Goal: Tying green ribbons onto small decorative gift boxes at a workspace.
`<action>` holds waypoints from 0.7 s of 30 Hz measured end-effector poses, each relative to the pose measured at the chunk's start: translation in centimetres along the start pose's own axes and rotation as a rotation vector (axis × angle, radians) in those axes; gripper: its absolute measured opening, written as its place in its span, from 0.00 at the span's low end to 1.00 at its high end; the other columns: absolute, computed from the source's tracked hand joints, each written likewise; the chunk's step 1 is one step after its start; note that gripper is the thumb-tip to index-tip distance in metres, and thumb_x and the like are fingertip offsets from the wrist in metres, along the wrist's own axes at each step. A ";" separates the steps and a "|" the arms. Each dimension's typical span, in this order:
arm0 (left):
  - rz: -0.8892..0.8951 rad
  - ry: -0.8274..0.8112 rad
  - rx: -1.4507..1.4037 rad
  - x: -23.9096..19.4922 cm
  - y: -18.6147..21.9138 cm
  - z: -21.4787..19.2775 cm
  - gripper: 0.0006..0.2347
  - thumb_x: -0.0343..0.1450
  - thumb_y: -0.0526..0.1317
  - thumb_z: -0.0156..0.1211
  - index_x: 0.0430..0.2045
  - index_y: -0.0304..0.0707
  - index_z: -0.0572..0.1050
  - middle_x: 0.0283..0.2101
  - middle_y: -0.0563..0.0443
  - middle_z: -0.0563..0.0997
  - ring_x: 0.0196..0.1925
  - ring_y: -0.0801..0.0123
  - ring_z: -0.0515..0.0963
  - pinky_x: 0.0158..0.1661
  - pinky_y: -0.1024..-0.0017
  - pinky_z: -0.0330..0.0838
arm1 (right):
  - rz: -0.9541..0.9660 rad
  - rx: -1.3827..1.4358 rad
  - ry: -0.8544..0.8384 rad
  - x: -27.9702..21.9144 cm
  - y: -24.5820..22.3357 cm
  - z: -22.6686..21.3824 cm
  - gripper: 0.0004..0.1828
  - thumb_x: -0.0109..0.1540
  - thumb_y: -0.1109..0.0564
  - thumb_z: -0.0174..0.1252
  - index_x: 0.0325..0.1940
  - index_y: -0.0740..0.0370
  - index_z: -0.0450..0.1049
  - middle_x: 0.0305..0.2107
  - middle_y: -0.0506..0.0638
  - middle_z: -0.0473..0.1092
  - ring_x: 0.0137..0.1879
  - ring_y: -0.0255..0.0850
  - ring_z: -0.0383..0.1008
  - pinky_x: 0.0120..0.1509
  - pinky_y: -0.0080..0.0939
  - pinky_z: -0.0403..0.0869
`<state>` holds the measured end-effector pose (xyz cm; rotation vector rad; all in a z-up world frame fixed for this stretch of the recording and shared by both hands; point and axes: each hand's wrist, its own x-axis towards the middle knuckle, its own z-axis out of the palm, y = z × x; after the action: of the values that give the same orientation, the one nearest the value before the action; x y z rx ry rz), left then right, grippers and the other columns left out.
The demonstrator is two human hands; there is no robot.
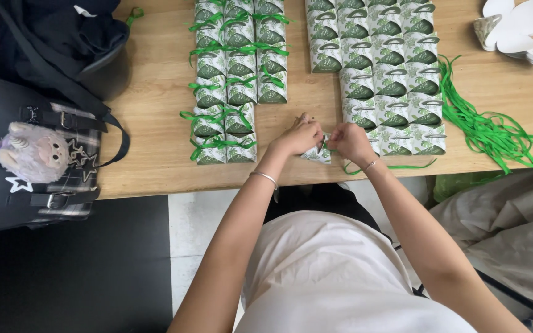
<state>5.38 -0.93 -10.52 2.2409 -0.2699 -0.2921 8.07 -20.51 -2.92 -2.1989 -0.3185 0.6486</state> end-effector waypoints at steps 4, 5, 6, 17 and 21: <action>-0.051 0.050 0.067 -1.6 1.7 0.0 0.04 0.71 0.38 0.63 0.33 0.38 0.79 0.58 0.31 0.67 0.61 0.41 0.65 0.58 0.54 0.63 | 0.031 0.049 -0.027 -0.4 -0.1 -0.3 0.07 0.53 0.67 0.69 0.29 0.66 0.76 0.21 0.51 0.75 0.22 0.35 0.72 0.24 0.38 0.70; -0.037 0.089 0.046 -2.2 2.4 -0.7 0.04 0.69 0.38 0.65 0.32 0.39 0.80 0.58 0.33 0.68 0.62 0.42 0.66 0.59 0.55 0.64 | 0.014 0.039 -0.021 -0.5 -0.2 -0.3 0.06 0.53 0.67 0.68 0.29 0.66 0.76 0.21 0.50 0.75 0.22 0.35 0.72 0.24 0.37 0.71; -0.025 0.128 0.024 -2.9 3.1 -1.2 0.04 0.68 0.37 0.66 0.31 0.39 0.81 0.57 0.36 0.69 0.62 0.44 0.67 0.59 0.56 0.65 | -0.002 0.028 -0.016 -0.7 -0.2 -0.2 0.06 0.53 0.66 0.68 0.29 0.66 0.76 0.21 0.50 0.76 0.22 0.34 0.73 0.24 0.37 0.71; 0.016 0.140 -0.101 -2.5 0.5 -0.3 0.06 0.66 0.41 0.71 0.30 0.41 0.82 0.49 0.42 0.77 0.59 0.51 0.69 0.61 0.59 0.62 | 0.001 0.031 -0.031 -0.8 -0.4 -0.3 0.08 0.54 0.63 0.70 0.29 0.66 0.76 0.20 0.50 0.74 0.22 0.34 0.72 0.24 0.37 0.71; -0.025 0.018 -0.103 -2.4 1.5 -1.4 0.07 0.66 0.41 0.70 0.31 0.42 0.81 0.54 0.41 0.71 0.60 0.48 0.64 0.63 0.59 0.56 | 0.004 0.009 -0.026 -0.5 -0.1 -0.2 0.08 0.53 0.63 0.71 0.30 0.66 0.76 0.21 0.49 0.75 0.23 0.34 0.74 0.24 0.37 0.72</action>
<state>3.40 -0.20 -8.19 2.1459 -0.2121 -0.2924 7.76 -20.76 -2.57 -2.1841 -0.3244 0.6796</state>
